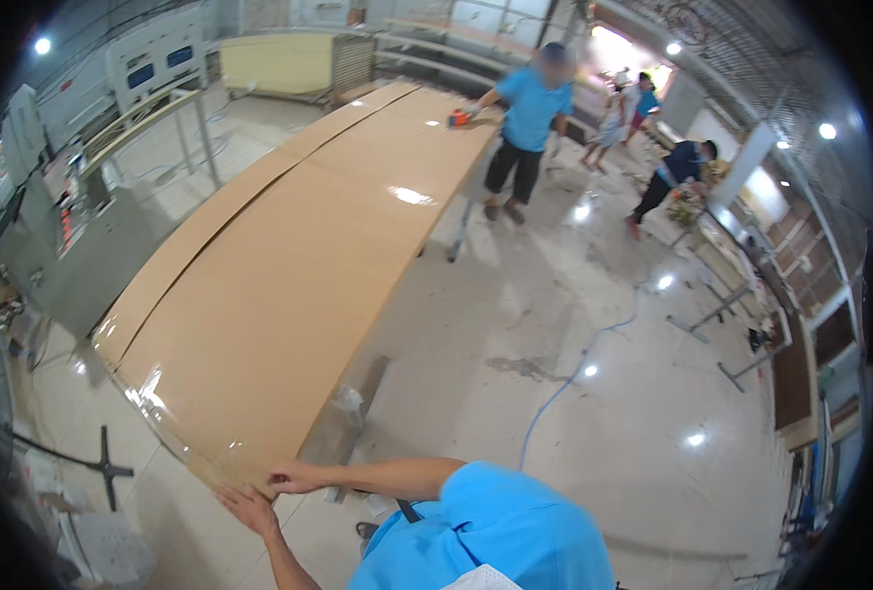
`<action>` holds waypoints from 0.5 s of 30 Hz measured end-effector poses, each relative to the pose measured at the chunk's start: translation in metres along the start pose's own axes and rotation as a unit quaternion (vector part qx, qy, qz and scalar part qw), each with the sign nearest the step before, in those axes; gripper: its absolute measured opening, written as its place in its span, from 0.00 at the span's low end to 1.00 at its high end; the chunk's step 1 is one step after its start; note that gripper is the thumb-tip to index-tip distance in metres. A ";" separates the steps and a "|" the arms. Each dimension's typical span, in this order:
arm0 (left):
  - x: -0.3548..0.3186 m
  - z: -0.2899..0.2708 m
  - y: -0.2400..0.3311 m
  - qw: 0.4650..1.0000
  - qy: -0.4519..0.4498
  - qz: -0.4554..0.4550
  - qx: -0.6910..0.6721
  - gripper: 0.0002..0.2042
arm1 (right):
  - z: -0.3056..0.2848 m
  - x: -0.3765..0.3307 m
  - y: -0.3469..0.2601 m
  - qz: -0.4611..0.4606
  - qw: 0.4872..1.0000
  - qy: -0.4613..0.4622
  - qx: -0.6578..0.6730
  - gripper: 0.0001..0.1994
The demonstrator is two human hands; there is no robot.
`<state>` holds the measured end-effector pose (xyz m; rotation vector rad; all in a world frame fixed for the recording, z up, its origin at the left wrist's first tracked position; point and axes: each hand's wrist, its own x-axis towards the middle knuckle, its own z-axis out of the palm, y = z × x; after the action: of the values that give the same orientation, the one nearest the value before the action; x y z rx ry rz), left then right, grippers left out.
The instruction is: The person tapes a large cardboard sheet on a workbench using a handheld tape dispenser. They fold edges, apply tape along seams, and smooth the surface while a coworker assists with additional taping.
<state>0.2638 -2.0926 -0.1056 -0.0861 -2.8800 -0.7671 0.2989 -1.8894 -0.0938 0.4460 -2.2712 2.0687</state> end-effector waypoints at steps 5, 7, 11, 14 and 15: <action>-0.009 0.008 0.016 0.998 0.052 0.011 0.021 0.34 | -0.101 -0.261 0.028 0.312 0.924 0.089 -0.202 0.17; -0.006 0.007 0.017 0.997 0.056 0.024 0.051 0.33 | -0.114 -0.370 0.029 0.484 0.821 0.260 -0.153 0.14; 0.000 0.009 0.016 0.998 0.033 0.008 0.061 0.33 | -0.090 -0.532 0.015 0.561 0.617 -0.046 -0.550 0.10; 0.003 0.015 0.009 0.995 0.027 0.002 0.094 0.34 | -0.056 -0.569 0.031 0.726 0.567 0.359 -0.151 0.11; 0.004 0.017 0.007 0.995 0.038 0.019 0.085 0.35 | -0.050 -0.569 0.042 0.722 0.580 0.362 -0.101 0.12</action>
<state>0.2584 -2.0781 -0.1166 -0.0878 -2.8481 -0.5051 0.8261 -1.7320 -0.2530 -2.4731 -2.1148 1.3571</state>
